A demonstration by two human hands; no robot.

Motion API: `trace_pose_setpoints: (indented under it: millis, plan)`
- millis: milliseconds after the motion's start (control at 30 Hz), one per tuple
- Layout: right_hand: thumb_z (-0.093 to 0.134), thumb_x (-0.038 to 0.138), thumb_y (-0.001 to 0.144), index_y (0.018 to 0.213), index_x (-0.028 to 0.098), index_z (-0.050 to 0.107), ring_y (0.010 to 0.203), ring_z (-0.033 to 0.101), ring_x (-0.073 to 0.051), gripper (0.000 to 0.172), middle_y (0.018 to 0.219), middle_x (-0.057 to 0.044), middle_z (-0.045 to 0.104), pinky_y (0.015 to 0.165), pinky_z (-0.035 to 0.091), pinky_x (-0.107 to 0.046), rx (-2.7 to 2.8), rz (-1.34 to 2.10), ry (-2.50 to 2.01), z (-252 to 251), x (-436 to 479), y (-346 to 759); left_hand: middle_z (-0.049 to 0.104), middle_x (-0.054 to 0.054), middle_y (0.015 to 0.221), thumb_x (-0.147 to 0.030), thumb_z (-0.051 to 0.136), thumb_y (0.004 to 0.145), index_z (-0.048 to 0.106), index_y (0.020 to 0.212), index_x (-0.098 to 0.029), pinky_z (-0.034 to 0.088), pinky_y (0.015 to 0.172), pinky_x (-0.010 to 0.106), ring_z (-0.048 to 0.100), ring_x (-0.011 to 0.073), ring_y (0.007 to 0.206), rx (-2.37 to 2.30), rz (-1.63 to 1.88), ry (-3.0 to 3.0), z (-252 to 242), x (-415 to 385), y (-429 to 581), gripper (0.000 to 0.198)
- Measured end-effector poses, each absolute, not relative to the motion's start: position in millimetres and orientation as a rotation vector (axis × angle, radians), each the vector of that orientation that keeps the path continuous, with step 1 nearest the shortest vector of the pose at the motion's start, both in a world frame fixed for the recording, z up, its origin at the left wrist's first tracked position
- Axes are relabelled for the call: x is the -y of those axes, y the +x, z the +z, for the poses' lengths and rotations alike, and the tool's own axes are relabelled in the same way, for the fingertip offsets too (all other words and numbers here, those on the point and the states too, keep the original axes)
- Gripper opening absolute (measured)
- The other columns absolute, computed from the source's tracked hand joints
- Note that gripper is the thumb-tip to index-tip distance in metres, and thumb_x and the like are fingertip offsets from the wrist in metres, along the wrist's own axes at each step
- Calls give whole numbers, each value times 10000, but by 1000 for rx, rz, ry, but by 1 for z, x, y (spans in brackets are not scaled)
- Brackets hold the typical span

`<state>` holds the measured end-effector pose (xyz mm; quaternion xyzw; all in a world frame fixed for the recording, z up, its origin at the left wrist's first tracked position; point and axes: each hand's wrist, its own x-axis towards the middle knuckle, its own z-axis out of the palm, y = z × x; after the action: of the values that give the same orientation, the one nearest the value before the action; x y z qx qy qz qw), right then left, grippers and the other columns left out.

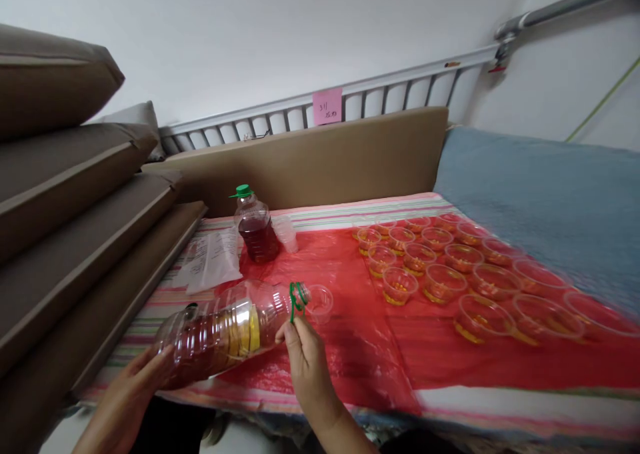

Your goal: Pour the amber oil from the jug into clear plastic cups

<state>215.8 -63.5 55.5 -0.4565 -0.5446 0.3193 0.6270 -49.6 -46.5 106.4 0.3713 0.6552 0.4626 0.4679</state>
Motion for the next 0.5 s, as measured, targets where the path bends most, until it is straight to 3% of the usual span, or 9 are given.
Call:
trace_pose_setpoints:
  millis: [100,200,500]
  plan:
    - [343,328,1000,762,207,543,726,595,-153,333,751,-31,615,668,428,-244,1234,729,-1057,52,62,214,780,60,925,-478,864,504,735,939,-190,578,761,290,706,305,955,-1613,1127,904,102,46,-57,538]
    - [336,331,1001,758,208,542,731,602,-155,341,747,-32,620,680,432,-247,1229,728,-1071,51,61,213,774,66,972,-486,856,529,718,1001,-196,588,735,314,700,317,975,-1636,1119,888,103,46,-62,571]
    - [346,321,991,745,216,523,662,584,-149,321,706,-22,607,645,445,-242,1184,715,-1044,57,60,212,764,31,1049,-523,848,517,720,1041,-231,541,810,228,650,276,1098,-1713,1071,1005,117,40,-66,613]
